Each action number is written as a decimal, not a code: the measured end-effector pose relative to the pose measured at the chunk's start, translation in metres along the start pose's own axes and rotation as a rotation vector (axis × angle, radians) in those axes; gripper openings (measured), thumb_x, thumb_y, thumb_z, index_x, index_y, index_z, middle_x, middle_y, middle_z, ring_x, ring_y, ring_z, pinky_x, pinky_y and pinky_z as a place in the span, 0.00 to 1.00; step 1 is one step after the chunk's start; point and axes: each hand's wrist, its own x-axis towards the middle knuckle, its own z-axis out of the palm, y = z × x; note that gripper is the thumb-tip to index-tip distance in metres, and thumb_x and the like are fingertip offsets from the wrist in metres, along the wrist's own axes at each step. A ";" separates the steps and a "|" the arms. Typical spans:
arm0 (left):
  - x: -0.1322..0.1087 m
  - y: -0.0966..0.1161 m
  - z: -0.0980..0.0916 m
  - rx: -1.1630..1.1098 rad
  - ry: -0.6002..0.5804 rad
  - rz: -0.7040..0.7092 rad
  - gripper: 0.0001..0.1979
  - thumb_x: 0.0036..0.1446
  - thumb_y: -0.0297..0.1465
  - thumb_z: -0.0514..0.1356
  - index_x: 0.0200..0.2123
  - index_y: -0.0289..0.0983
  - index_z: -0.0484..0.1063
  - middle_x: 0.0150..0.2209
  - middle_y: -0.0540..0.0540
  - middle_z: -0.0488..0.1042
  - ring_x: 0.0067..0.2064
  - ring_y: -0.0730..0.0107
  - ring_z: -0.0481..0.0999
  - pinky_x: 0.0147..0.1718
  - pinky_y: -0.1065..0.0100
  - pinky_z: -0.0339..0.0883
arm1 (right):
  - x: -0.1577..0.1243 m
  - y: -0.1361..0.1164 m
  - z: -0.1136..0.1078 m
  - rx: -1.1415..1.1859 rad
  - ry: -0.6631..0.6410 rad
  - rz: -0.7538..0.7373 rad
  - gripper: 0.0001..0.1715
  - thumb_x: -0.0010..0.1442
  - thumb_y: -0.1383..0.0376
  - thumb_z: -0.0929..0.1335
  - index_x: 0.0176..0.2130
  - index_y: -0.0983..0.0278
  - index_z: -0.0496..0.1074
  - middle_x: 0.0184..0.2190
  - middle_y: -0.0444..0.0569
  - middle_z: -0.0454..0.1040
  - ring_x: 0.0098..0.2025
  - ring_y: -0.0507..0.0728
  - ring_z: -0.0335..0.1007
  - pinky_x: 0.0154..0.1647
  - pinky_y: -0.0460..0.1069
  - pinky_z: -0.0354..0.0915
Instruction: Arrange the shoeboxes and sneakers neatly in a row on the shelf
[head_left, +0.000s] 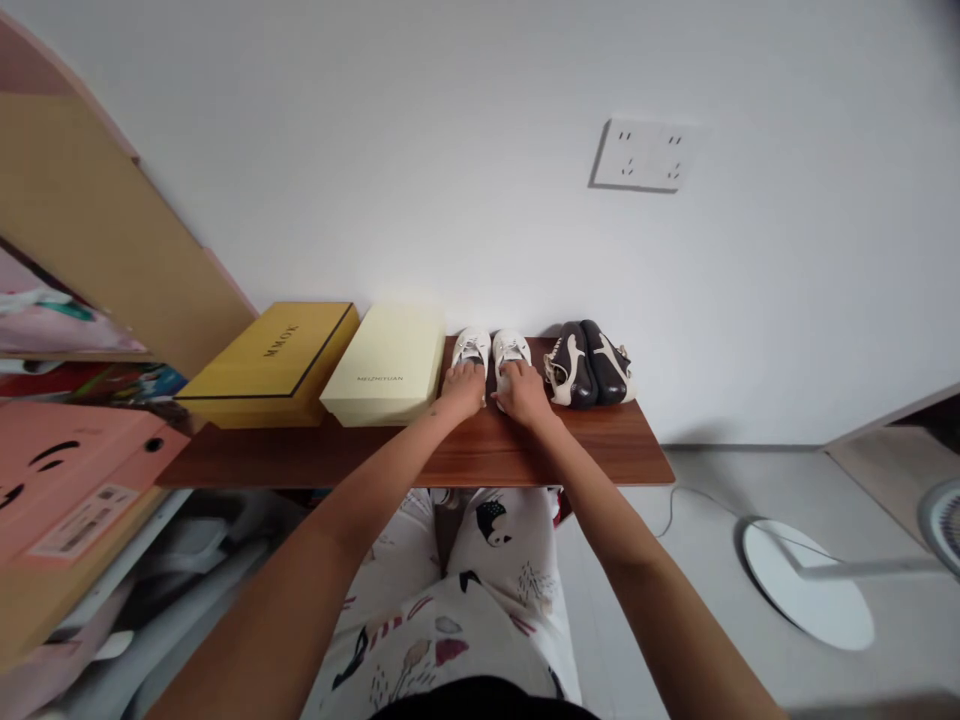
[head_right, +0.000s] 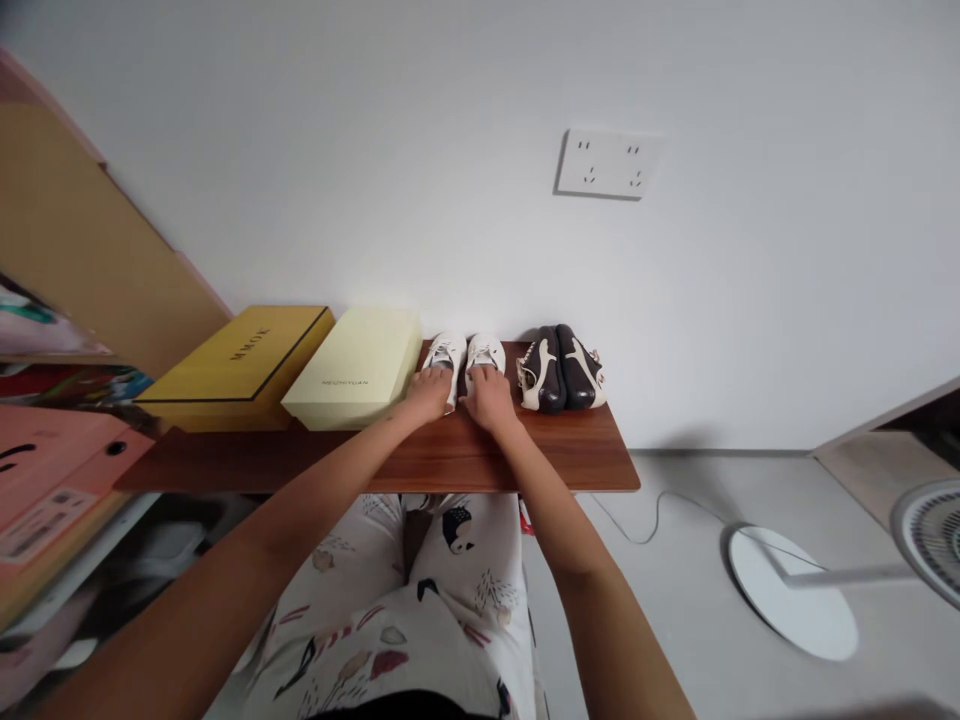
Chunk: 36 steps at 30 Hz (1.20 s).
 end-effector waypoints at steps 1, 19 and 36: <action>-0.003 0.004 0.000 0.001 0.035 0.026 0.24 0.39 0.24 0.73 0.40 0.37 0.69 0.53 0.32 0.69 0.64 0.38 0.60 0.64 0.46 0.45 | -0.008 0.008 0.000 0.054 0.089 -0.002 0.29 0.62 0.57 0.67 0.58 0.67 0.63 0.58 0.63 0.65 0.58 0.67 0.62 0.57 0.57 0.58; 0.014 0.127 0.126 -0.268 -0.161 -0.061 0.25 0.54 0.37 0.68 0.50 0.33 0.66 0.52 0.34 0.73 0.55 0.54 0.73 0.52 0.61 0.65 | -0.067 0.206 -0.028 0.527 0.246 0.508 0.33 0.56 0.36 0.61 0.28 0.62 0.65 0.22 0.42 0.66 0.29 0.54 0.63 0.33 0.48 0.61; 0.032 0.179 0.092 0.389 -0.398 0.216 0.28 0.51 0.28 0.69 0.56 0.31 0.71 0.53 0.31 0.74 0.56 0.48 0.75 0.53 0.59 0.68 | -0.036 0.155 -0.080 -0.420 -0.203 0.211 0.16 0.64 0.55 0.65 0.45 0.63 0.72 0.44 0.59 0.78 0.46 0.63 0.74 0.42 0.51 0.61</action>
